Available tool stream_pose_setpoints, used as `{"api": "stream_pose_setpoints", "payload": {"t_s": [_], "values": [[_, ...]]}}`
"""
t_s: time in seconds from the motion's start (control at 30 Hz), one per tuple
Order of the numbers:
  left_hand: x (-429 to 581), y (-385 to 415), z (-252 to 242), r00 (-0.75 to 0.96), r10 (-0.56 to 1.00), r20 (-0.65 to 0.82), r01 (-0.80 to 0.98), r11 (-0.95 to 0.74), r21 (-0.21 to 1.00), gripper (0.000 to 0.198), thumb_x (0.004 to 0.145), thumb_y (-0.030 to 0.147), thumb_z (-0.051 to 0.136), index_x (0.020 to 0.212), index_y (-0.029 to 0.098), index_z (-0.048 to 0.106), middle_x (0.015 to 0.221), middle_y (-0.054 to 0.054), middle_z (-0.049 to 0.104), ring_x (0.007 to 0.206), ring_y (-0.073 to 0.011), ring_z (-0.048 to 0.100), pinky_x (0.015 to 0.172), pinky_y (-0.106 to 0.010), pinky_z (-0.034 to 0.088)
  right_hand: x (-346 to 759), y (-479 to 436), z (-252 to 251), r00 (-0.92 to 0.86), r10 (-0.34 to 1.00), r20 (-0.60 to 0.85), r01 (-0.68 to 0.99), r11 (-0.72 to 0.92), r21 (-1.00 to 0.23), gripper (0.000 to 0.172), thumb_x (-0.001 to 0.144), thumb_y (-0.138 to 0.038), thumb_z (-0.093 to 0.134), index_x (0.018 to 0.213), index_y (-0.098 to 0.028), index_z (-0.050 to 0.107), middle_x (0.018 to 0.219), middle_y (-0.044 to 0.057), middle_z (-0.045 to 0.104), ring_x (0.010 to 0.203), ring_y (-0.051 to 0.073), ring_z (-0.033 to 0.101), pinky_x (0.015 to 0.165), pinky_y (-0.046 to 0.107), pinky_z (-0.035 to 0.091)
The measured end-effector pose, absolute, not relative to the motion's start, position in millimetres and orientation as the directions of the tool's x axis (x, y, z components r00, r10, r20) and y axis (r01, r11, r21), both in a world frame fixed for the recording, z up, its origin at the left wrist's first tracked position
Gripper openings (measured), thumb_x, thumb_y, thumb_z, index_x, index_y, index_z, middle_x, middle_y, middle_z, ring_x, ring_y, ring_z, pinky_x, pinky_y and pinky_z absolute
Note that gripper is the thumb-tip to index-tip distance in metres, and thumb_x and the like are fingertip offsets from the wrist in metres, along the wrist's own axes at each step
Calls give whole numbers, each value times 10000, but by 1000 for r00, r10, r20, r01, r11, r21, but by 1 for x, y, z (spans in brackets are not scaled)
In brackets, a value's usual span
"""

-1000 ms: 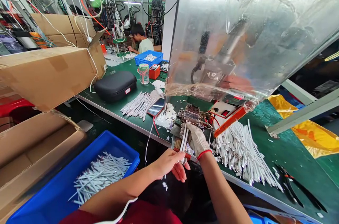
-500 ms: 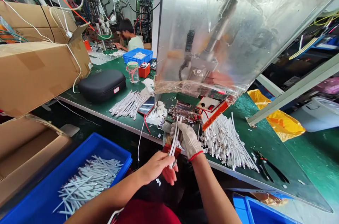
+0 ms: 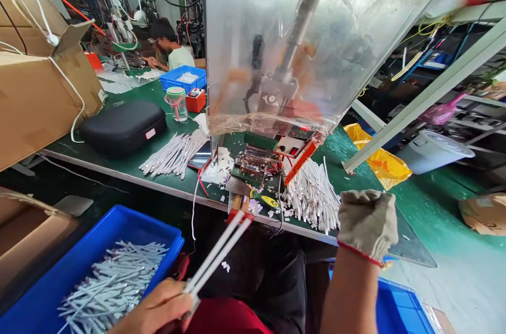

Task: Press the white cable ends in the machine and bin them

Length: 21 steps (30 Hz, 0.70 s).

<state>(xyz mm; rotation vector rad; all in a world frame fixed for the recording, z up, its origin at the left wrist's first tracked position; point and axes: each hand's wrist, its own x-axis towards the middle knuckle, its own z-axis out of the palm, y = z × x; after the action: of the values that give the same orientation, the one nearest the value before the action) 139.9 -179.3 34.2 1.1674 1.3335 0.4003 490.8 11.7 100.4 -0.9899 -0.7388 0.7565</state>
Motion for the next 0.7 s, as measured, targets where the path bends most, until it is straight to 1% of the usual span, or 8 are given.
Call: {"api": "stream_pose_setpoints", "payload": {"t_s": [0.1, 0.17, 0.2, 0.33, 0.4, 0.5, 0.6, 0.7], "values": [[96, -172, 33, 175, 837, -518, 257, 469, 845, 545, 819, 754, 454, 693, 268, 667, 557, 7, 522, 518, -166, 424, 558, -313, 379, 507, -6, 92, 267, 951, 153, 105, 129, -986, 329, 861, -462, 603, 669, -195, 611, 629, 43, 615, 565, 156, 562, 561, 294, 475], [74, -143, 35, 52, 887, -458, 222, 437, 872, 531, 807, 751, 472, 686, 264, 645, 447, 29, 428, 459, -146, 362, 514, -289, 337, 508, -16, 69, 12, 1000, -2, 335, -6, -942, 204, 818, -385, 644, 811, -186, 689, 738, 38, 677, 650, 172, 616, 626, 290, 491], [67, -123, 36, -23, 908, -418, 238, 412, 880, 513, 810, 735, 480, 704, 259, 640, 439, 36, 419, 458, -143, 363, 511, -277, 331, 511, -16, 57, -25, 997, -67, 410, -51, -910, 206, 808, -366, 637, 905, -197, 706, 785, 26, 693, 680, 175, 632, 648, 287, 494], [55, -26, 34, -175, 949, -260, 517, 314, 797, 424, 882, 600, 448, 854, 214, 620, 544, 54, 487, 525, -148, 462, 578, -258, 379, 562, 11, 32, 272, 958, -94, 655, -255, -711, 349, 855, -471, 538, 1038, -233, 717, 744, 9, 688, 672, 191, 646, 632, 287, 463], [51, 17, 27, -200, 954, -222, 724, 297, 623, 414, 933, 518, 354, 876, 197, 610, 603, 36, 542, 584, -172, 537, 638, -270, 410, 596, 33, 34, 393, 919, -32, 783, -353, -512, 353, 865, -482, 536, 1017, -229, 731, 795, 48, 708, 755, 216, 660, 659, 294, 447], [43, 59, 10, -279, 943, -181, 896, 324, 305, 454, 943, 475, 296, 912, 155, 617, 784, -82, 662, 817, -288, 640, 746, -342, 443, 629, 63, 41, 454, 888, -71, 850, -455, -265, 311, 845, -382, 614, 1056, -190, 736, 972, 136, 724, 926, 264, 666, 740, 309, 452], [38, 74, -10, -356, 923, -148, 905, 380, 189, 607, 934, 576, 259, 1037, 89, 605, 946, -246, 679, 948, -406, 642, 769, -427, 457, 636, 82, 41, 461, 875, -150, 853, -483, -197, 320, 863, -370, 667, 1092, -152, 717, 1073, 171, 699, 1007, 274, 654, 828, 341, 474], [37, 72, -26, -397, 911, -115, 902, 410, 134, 669, 928, 630, 227, 1105, 92, 583, 950, -261, 687, 955, -420, 651, 762, -436, 470, 632, 92, 39, 458, 873, -166, 849, -485, -208, 344, 937, -426, 627, 1138, -149, 660, 1125, 115, 665, 996, 228, 646, 880, 399, 512]]}}
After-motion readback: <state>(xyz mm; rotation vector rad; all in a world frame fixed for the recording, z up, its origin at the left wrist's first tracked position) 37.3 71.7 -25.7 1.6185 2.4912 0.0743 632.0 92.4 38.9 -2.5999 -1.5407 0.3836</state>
